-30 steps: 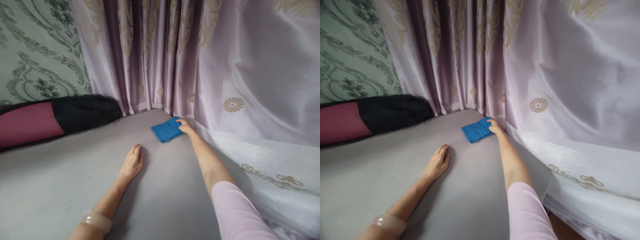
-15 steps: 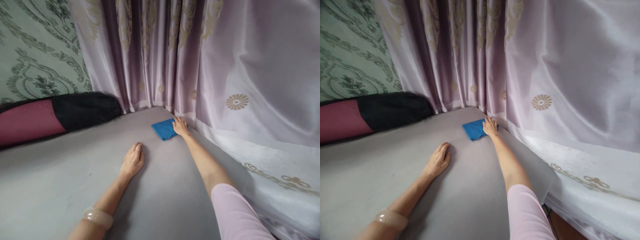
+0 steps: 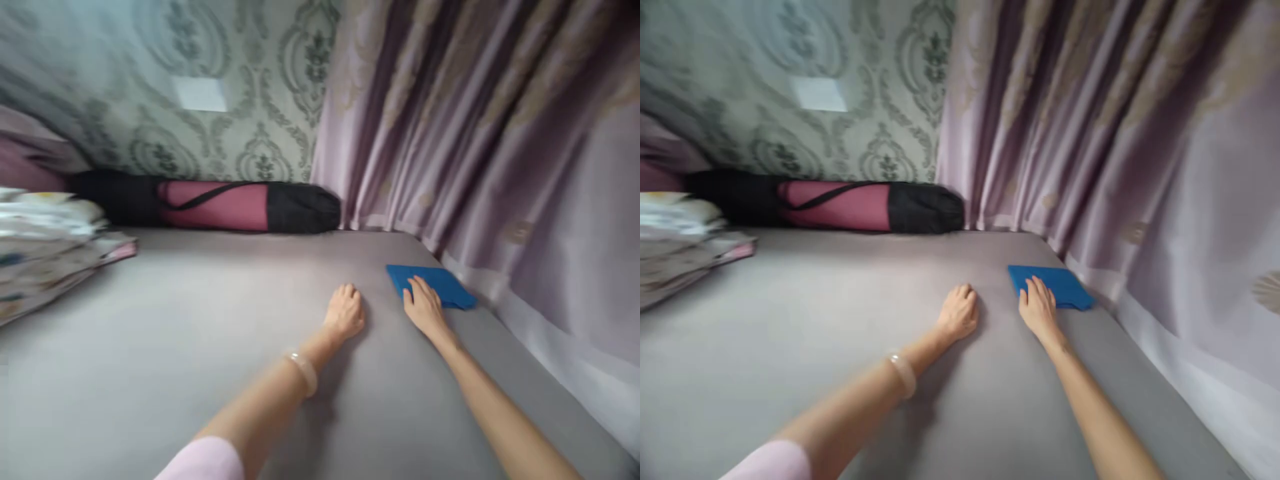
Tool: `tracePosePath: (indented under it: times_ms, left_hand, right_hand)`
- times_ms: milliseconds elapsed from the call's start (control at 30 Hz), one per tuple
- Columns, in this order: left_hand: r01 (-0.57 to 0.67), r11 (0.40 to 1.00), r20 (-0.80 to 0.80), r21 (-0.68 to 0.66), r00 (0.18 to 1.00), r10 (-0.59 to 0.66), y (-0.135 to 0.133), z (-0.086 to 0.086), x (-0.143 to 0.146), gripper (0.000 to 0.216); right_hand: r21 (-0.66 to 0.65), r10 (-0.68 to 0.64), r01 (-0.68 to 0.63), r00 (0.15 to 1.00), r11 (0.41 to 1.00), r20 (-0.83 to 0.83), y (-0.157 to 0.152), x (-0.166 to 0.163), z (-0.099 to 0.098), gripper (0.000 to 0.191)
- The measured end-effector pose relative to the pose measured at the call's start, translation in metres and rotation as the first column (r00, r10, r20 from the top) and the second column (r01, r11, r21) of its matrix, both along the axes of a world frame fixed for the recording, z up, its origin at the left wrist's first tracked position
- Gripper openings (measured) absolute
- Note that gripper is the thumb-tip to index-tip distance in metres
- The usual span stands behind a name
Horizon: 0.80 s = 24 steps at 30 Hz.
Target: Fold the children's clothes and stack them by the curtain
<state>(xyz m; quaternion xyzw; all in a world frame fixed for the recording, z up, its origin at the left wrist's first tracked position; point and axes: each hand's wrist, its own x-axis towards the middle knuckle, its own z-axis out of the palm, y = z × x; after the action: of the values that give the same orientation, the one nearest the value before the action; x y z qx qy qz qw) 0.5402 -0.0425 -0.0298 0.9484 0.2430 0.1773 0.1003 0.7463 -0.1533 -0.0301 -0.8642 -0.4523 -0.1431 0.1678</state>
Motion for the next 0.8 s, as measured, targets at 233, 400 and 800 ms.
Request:
tracePosePath:
  times_ms: [233,400,800]
  left_hand:
    - [-0.245,0.967,-0.018,-0.075,0.970,0.244,0.003,0.010,-0.005,0.025]
    - [-0.222,0.943,-0.036,-0.247,0.975,0.220,0.015,0.013,-0.009,0.032]
    - [0.230,0.724,0.161,-0.651,0.973,-0.165,0.061,0.009,-0.071,0.032]
  right_hand:
    - [-0.111,0.351,-0.343,0.934,0.933,0.060,-0.005,-0.104,-0.033,0.057]
    - [-0.137,0.366,-0.355,0.928,0.925,0.067,-0.015,-0.134,-0.048,0.063]
    - [-0.133,0.361,-0.343,0.921,0.930,0.148,-0.013,-0.135,-0.053,0.068]
